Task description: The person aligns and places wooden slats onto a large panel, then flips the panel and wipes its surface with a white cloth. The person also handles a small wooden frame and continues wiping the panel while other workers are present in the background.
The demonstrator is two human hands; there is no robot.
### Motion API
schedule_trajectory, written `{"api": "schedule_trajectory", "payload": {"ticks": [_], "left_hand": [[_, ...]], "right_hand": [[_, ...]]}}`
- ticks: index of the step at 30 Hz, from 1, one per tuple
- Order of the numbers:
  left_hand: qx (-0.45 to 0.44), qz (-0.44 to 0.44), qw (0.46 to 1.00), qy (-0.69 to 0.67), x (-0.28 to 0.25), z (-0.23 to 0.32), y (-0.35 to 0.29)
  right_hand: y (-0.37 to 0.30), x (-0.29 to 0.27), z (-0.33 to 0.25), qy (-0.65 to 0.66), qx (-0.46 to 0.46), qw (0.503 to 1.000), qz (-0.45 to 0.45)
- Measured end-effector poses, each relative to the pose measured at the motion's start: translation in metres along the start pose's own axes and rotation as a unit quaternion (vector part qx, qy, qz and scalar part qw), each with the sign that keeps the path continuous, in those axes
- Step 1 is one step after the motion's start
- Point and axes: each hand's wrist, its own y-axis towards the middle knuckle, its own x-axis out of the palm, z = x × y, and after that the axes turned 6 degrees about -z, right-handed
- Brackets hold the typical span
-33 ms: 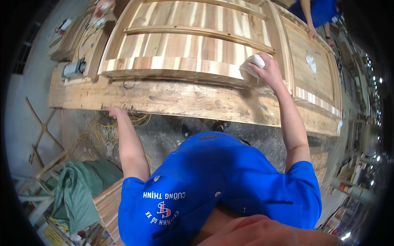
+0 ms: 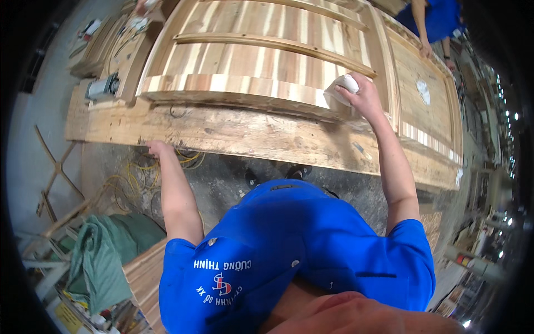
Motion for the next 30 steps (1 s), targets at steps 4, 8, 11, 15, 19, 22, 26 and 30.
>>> {"api": "schedule_trajectory", "payload": {"ticks": [4, 8, 11, 15, 19, 22, 26, 30], "left_hand": [[0.019, 0.063, 0.996, 0.055, -0.003, 0.003, 0.013], [0.046, 0.094, 0.989, 0.103, 0.002, 0.002, 0.022], [0.054, 0.110, 0.983, 0.134, -0.004, -0.001, 0.031], [0.067, 0.095, 0.984, 0.138, 0.001, 0.004, 0.023], [0.084, 0.103, 0.985, 0.111, -0.001, 0.001, 0.032], [0.065, 0.100, 0.984, 0.134, 0.000, 0.001, 0.037], [0.070, 0.109, 0.982, 0.139, 0.000, 0.000, 0.039], [0.056, 0.119, 0.983, 0.129, 0.000, 0.005, 0.033]], "right_hand": [[0.033, 0.026, -0.043, 0.004, -0.045, 0.999, -0.031], [0.066, 0.055, -0.083, -0.004, -0.092, 0.994, -0.065], [0.090, 0.077, -0.121, -0.002, -0.139, 0.987, -0.083], [0.119, 0.104, -0.156, 0.017, -0.160, 0.981, -0.110], [0.146, 0.130, -0.196, 0.037, -0.196, 0.971, -0.134], [0.168, 0.155, -0.216, 0.054, -0.235, 0.961, -0.139], [0.192, 0.183, -0.253, 0.063, -0.262, 0.952, -0.147], [0.211, 0.207, -0.287, 0.077, -0.281, 0.946, -0.143]]}}
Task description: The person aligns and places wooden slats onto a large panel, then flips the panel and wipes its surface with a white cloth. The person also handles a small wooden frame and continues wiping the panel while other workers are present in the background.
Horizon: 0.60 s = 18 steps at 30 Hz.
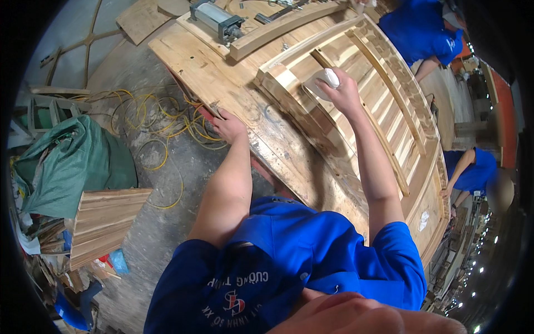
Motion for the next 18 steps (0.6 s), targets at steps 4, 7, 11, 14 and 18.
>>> {"api": "schedule_trajectory", "payload": {"ticks": [4, 7, 11, 14, 18], "left_hand": [[-0.003, -0.012, 1.000, -0.001, -0.004, 0.006, -0.004], [-0.007, -0.006, 1.000, -0.016, -0.002, 0.006, -0.003], [-0.012, -0.011, 1.000, -0.015, -0.004, 0.006, -0.002], [0.009, -0.027, 0.999, -0.018, -0.006, 0.006, -0.006], [-0.005, -0.024, 0.999, -0.029, -0.008, 0.011, -0.010]], "right_hand": [[0.036, 0.015, -0.010, 0.006, -0.021, 1.000, -0.010], [0.060, 0.025, -0.017, -0.011, -0.032, 0.999, -0.006], [0.075, 0.035, -0.030, -0.018, -0.004, 1.000, -0.024], [0.067, 0.033, -0.026, -0.022, -0.023, 0.999, -0.042], [0.037, 0.018, -0.022, -0.024, -0.017, 0.999, -0.042]]}}
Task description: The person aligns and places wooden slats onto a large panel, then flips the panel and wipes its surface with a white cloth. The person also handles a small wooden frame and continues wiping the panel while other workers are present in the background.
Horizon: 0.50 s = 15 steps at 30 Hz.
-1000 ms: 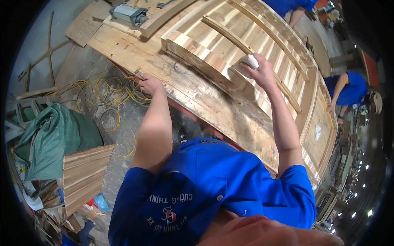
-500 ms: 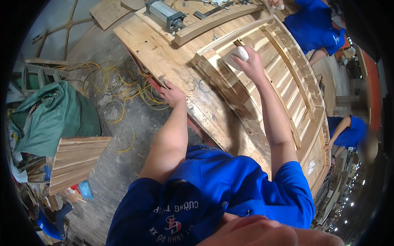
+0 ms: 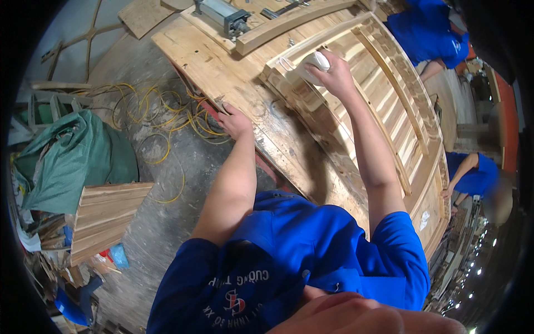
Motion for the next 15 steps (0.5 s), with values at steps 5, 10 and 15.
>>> {"api": "schedule_trajectory", "payload": {"ticks": [5, 10, 15], "left_hand": [[-0.003, 0.002, 1.000, 0.022, 0.004, -0.004, 0.004], [0.014, 0.021, 1.000, 0.016, 0.010, -0.015, 0.016], [0.008, 0.004, 0.999, 0.047, 0.010, -0.013, 0.003]], "right_hand": [[-0.066, -0.029, 0.010, -0.017, 0.065, 0.998, -0.013], [-0.144, -0.052, 0.017, -0.018, 0.090, 0.996, 0.006], [-0.235, -0.070, 0.037, -0.022, 0.160, 0.984, 0.075]]}}
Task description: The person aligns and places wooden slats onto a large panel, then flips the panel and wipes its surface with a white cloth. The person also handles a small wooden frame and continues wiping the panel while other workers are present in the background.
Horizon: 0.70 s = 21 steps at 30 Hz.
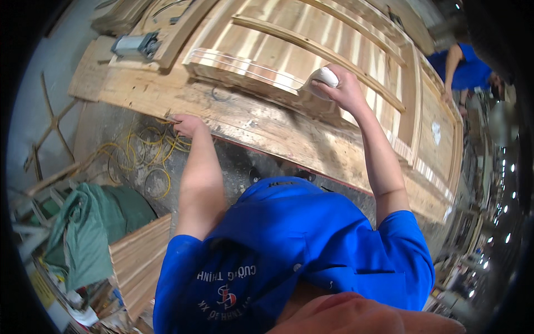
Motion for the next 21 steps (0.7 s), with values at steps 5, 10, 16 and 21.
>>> {"api": "schedule_trajectory", "payload": {"ticks": [5, 10, 16, 21], "left_hand": [[-0.015, 0.013, 1.000, -0.008, 0.000, -0.001, -0.004], [-0.075, -0.052, 0.994, -0.056, -0.007, 0.004, -0.007], [0.129, -0.150, 0.980, -0.034, -0.038, -0.054, -0.019], [0.245, -0.168, 0.886, 0.355, -0.071, -0.126, -0.082]], "right_hand": [[-0.073, -0.027, 0.038, 0.028, 0.091, 0.993, 0.062], [-0.148, -0.051, 0.087, 0.038, 0.151, 0.980, 0.125], [-0.229, -0.078, 0.145, 0.030, 0.235, 0.946, 0.223], [-0.298, -0.103, 0.186, 0.037, 0.310, 0.910, 0.274]]}}
